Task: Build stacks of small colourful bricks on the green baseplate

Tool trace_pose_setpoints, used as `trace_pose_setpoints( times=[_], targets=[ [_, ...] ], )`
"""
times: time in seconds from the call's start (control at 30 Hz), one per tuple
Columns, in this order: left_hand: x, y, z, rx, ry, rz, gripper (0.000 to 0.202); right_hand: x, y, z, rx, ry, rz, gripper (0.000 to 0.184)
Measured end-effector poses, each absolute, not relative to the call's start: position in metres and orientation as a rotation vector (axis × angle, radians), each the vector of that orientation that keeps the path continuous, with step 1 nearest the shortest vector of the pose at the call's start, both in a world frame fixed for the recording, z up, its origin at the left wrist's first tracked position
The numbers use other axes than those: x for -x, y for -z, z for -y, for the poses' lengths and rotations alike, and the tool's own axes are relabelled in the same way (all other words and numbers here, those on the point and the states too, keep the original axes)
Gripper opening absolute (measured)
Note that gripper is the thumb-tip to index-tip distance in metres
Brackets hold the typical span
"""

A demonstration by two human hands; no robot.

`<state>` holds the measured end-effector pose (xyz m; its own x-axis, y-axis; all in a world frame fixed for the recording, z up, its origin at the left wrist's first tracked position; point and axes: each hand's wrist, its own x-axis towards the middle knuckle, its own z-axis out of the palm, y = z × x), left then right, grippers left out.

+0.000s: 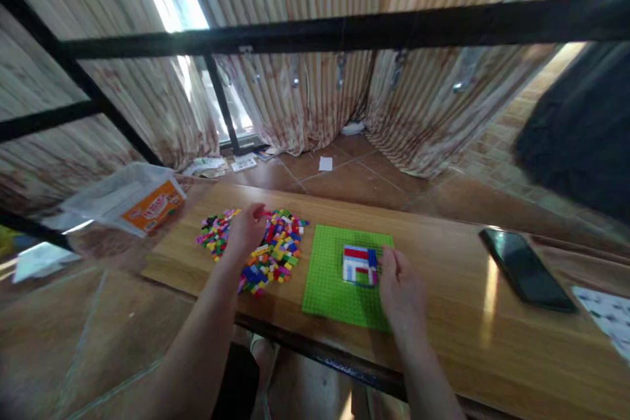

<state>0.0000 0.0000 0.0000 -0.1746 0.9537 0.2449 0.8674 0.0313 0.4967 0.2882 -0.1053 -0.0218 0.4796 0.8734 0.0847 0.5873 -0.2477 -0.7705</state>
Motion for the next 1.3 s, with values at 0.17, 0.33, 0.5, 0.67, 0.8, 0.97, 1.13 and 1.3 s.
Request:
trace_pose_setpoints(
  times=[0.17,0.33,0.5,0.67,0.8,0.97,1.13,1.3],
  targets=[
    [0.028,0.002,-0.009,-1.845,-0.802,-2.303,0.035,-0.289,0.025,0.104,1.981,-0.453,1.213,0.056],
    [0.043,0.007,-0.016,-1.855,-0.793,-2.384,0.041,-0.289,0.024,0.104,1.981,-0.434,1.248,0.058],
    [0.053,0.013,-0.02,-1.833,-0.629,-2.442,0.048,-0.29,0.025,0.106,1.988,-0.412,1.298,0.055],
    [0.049,0.011,-0.019,-1.832,-0.519,-2.455,0.041,-0.286,0.02,0.107,1.927,-0.398,1.295,0.051],
    [0.046,0.007,-0.02,-1.836,-0.483,-2.465,0.033,-0.284,0.019,0.105,1.881,-0.395,1.284,0.05],
    [0.047,0.006,-0.019,-1.843,-0.517,-2.443,0.022,-0.289,0.018,0.104,1.829,-0.386,1.215,0.05],
    [0.051,-0.007,-0.023,-1.768,-0.757,-2.415,0.02,-0.294,0.012,0.106,1.78,-0.38,1.138,0.048],
    [-0.004,-0.024,0.005,-1.558,-1.351,-1.725,0.022,-0.297,0.011,0.103,1.652,-0.423,0.969,0.043]
  ],
)
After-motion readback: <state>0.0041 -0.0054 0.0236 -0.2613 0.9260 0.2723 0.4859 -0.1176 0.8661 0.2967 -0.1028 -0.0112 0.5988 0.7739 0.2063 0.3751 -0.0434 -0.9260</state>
